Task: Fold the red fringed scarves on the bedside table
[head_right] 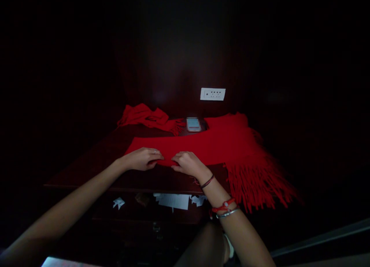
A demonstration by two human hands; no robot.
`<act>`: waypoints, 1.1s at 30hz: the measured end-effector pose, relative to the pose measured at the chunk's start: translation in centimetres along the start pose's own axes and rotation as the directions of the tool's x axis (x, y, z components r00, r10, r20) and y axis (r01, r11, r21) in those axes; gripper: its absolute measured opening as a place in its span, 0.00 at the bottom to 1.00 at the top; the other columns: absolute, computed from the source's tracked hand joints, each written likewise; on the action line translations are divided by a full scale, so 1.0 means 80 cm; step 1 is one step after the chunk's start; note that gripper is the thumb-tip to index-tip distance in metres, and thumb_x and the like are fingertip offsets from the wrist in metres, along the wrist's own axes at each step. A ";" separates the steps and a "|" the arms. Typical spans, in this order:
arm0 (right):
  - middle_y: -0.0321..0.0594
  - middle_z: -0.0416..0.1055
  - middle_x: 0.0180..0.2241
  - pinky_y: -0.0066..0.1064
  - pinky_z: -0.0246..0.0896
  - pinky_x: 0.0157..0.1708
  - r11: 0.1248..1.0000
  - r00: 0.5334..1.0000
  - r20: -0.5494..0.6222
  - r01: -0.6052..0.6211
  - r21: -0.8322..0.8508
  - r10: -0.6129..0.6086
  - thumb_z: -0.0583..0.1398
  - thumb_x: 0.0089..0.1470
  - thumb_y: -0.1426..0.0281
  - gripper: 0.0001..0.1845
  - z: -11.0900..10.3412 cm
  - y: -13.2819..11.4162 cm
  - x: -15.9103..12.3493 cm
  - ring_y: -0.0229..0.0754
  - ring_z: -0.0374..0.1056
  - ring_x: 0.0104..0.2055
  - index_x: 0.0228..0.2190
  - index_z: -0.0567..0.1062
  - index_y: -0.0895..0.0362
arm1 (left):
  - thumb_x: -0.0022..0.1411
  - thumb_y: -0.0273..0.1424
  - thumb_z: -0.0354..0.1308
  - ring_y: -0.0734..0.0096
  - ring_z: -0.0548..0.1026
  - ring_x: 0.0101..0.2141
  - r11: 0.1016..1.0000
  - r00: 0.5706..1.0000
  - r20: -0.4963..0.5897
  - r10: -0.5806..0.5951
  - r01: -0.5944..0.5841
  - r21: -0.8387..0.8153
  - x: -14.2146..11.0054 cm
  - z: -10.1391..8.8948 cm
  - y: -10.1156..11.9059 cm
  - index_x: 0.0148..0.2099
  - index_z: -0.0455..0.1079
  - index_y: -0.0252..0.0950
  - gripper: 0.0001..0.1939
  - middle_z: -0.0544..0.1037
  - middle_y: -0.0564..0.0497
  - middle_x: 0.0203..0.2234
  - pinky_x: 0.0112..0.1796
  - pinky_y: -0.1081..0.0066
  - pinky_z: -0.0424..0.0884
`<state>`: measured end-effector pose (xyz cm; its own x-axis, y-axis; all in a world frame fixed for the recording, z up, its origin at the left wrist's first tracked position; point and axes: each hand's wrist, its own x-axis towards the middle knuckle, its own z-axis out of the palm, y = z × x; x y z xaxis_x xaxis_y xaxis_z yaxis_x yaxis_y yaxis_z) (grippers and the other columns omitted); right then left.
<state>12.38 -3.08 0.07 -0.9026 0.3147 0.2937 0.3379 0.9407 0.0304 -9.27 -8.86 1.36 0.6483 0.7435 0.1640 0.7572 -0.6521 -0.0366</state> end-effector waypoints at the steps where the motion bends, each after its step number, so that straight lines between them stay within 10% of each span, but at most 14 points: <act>1: 0.42 0.69 0.33 0.28 0.55 0.36 1.000 1.000 -0.001 -0.003 -0.007 0.003 0.52 0.51 0.65 0.14 0.000 0.000 0.000 0.38 0.64 0.36 0.36 0.70 0.59 | 0.48 0.22 0.46 0.70 0.68 0.37 1.000 1.000 0.008 -0.006 0.005 0.009 -0.001 -0.001 0.001 0.45 0.63 0.38 0.20 0.70 0.50 0.38 0.39 0.73 0.62; 29: 0.40 0.65 0.27 0.25 0.53 0.33 0.987 0.984 -0.179 -0.010 -0.161 -0.019 0.46 0.55 0.71 0.13 -0.013 -0.003 -0.013 0.35 0.60 0.31 0.32 0.69 0.59 | 0.60 0.31 0.42 0.75 0.67 0.35 0.995 0.987 -0.157 -0.029 0.044 0.093 -0.026 -0.008 -0.006 0.41 0.65 0.36 0.12 0.70 0.51 0.35 0.37 0.76 0.63; 33: 0.39 0.65 0.26 0.25 0.53 0.32 0.982 0.987 -0.134 0.066 -0.175 -0.090 0.46 0.55 0.71 0.12 -0.009 -0.004 -0.020 0.34 0.59 0.30 0.31 0.69 0.58 | 0.60 0.30 0.42 0.74 0.68 0.33 0.979 0.998 -0.054 -0.045 0.055 0.196 -0.047 -0.011 0.007 0.40 0.65 0.38 0.11 0.69 0.52 0.33 0.34 0.75 0.63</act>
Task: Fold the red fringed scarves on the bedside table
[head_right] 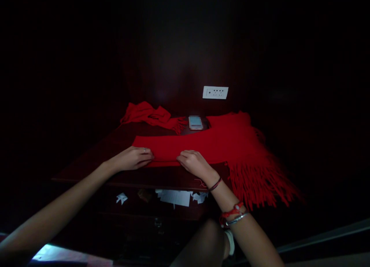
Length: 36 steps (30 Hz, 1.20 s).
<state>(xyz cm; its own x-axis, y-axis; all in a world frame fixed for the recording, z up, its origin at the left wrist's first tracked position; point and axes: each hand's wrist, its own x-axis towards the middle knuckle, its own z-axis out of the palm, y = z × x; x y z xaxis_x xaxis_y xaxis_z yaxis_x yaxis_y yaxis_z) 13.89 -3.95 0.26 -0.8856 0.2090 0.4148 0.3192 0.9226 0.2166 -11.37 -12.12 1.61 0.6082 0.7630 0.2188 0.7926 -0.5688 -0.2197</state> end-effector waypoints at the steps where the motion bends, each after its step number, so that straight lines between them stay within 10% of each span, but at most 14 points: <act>1: 0.38 0.64 0.26 0.25 0.53 0.32 1.000 0.999 0.025 0.022 -0.006 -0.022 0.47 0.55 0.71 0.12 0.002 -0.001 -0.001 0.35 0.59 0.30 0.30 0.69 0.58 | 0.59 0.30 0.42 0.74 0.68 0.32 1.000 1.000 0.028 -0.001 0.001 0.020 -0.006 -0.001 0.002 0.39 0.65 0.38 0.11 0.69 0.52 0.32 0.33 0.76 0.63; 24: 0.40 0.66 0.30 0.29 0.57 0.37 0.981 0.999 -0.037 -0.010 0.193 0.017 0.49 0.52 0.71 0.12 0.009 -0.009 -0.008 0.37 0.61 0.34 0.31 0.72 0.58 | 0.57 0.31 0.48 0.77 0.68 0.30 0.880 0.993 -0.018 -0.115 0.093 -0.466 -0.083 -0.006 -0.025 0.36 0.70 0.36 0.10 0.70 0.51 0.29 0.34 0.77 0.64; 30: 0.41 0.68 0.33 0.28 0.58 0.38 0.901 0.948 -0.193 -0.157 0.405 0.252 0.48 0.53 0.72 0.12 -0.014 0.001 -0.013 0.36 0.62 0.37 0.34 0.71 0.58 | 0.59 0.33 0.44 0.76 0.67 0.31 0.901 0.975 -0.163 -0.154 0.071 -0.428 -0.008 -0.020 -0.010 0.41 0.67 0.34 0.13 0.70 0.49 0.32 0.34 0.74 0.64; 36: 0.41 0.69 0.32 0.30 0.58 0.38 0.911 0.943 -0.003 -0.320 0.262 0.332 0.50 0.51 0.72 0.11 -0.058 0.048 -0.054 0.38 0.64 0.36 0.33 0.72 0.59 | 0.60 0.36 0.43 0.71 0.62 0.45 0.930 0.991 -0.060 0.118 -0.132 -0.344 0.115 0.000 0.018 0.47 0.62 0.35 0.17 0.66 0.47 0.45 0.47 0.71 0.55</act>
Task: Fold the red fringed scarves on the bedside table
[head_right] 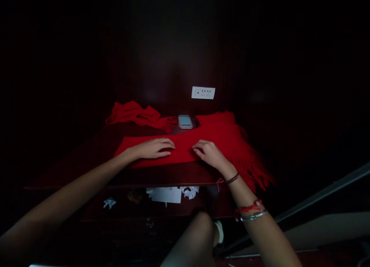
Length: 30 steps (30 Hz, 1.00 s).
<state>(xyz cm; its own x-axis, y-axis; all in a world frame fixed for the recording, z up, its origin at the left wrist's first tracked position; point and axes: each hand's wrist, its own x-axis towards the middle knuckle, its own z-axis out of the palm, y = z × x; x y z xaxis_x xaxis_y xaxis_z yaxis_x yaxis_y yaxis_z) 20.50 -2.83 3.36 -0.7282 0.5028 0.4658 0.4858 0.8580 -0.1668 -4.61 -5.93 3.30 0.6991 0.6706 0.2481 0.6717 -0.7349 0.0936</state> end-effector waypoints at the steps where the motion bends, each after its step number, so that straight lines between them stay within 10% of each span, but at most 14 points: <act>1: 0.41 0.69 0.32 0.30 0.58 0.38 0.999 0.999 0.053 -0.009 -0.048 0.011 0.51 0.51 0.72 0.11 -0.005 0.009 -0.006 0.38 0.64 0.36 0.34 0.72 0.59 | 0.59 0.38 0.43 0.70 0.60 0.48 1.000 0.999 0.033 -0.005 0.005 0.001 0.015 0.009 -0.002 0.49 0.60 0.35 0.19 0.63 0.47 0.47 0.48 0.70 0.54; 9: 0.43 0.68 0.35 0.30 0.56 0.40 0.928 0.969 0.240 0.139 -0.345 -0.056 0.50 0.52 0.70 0.12 0.008 0.032 -0.033 0.38 0.62 0.38 0.37 0.70 0.59 | 0.58 0.47 0.37 0.65 0.45 0.55 0.990 0.967 0.222 -0.128 0.139 -0.036 0.039 0.061 -0.020 0.58 0.43 0.43 0.28 0.46 0.47 0.57 0.51 0.61 0.44; 30: 0.43 0.65 0.32 0.31 0.50 0.34 0.769 0.958 0.264 0.250 -0.588 -0.110 0.48 0.54 0.74 0.11 0.009 0.035 -0.036 0.39 0.59 0.35 0.37 0.67 0.60 | 0.59 0.46 0.37 0.64 0.46 0.55 0.995 0.974 0.205 -0.100 0.101 0.005 0.038 0.067 -0.026 0.58 0.44 0.44 0.26 0.47 0.47 0.57 0.51 0.60 0.46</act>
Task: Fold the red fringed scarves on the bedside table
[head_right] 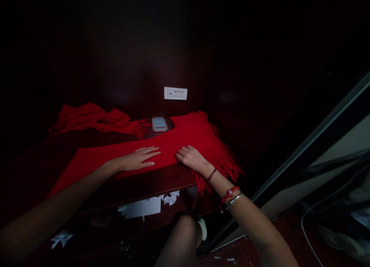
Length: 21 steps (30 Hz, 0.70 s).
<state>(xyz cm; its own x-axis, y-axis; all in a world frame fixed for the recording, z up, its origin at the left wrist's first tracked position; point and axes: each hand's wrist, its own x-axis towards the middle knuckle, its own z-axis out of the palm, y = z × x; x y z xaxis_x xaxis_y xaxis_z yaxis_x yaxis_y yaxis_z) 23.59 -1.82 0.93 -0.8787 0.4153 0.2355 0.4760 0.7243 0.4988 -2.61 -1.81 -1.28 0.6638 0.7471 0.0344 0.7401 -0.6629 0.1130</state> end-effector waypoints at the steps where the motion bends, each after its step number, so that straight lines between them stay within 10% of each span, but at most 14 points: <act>1: 0.43 0.65 0.32 0.31 0.50 0.34 1.000 1.000 -0.005 -0.010 -0.010 0.010 0.48 0.54 0.74 0.11 0.001 0.000 0.001 0.39 0.58 0.36 0.38 0.67 0.60 | 0.59 0.46 0.37 0.64 0.46 0.55 1.000 1.000 0.000 0.001 -0.001 0.001 0.000 -0.001 0.001 0.58 0.44 0.44 0.26 0.47 0.47 0.57 0.51 0.60 0.46; 21: 0.43 0.68 0.33 0.31 0.56 0.39 0.986 0.997 0.074 -0.010 0.169 -0.002 0.50 0.52 0.76 0.10 -0.003 0.007 -0.009 0.38 0.63 0.37 0.36 0.69 0.60 | 0.58 0.47 0.37 0.58 0.45 0.55 1.000 0.997 0.073 -0.021 0.020 0.008 -0.009 -0.007 -0.003 0.58 0.42 0.48 0.27 0.45 0.50 0.57 0.49 0.55 0.45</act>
<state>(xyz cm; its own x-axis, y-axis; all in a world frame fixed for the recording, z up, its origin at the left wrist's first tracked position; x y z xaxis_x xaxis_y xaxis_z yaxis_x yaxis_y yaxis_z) 24.46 -1.87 1.25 -0.8746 0.4532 0.1723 0.4844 0.8024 0.3485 -3.29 -2.18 -0.76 0.6544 0.7551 -0.0409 0.7543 -0.6479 0.1061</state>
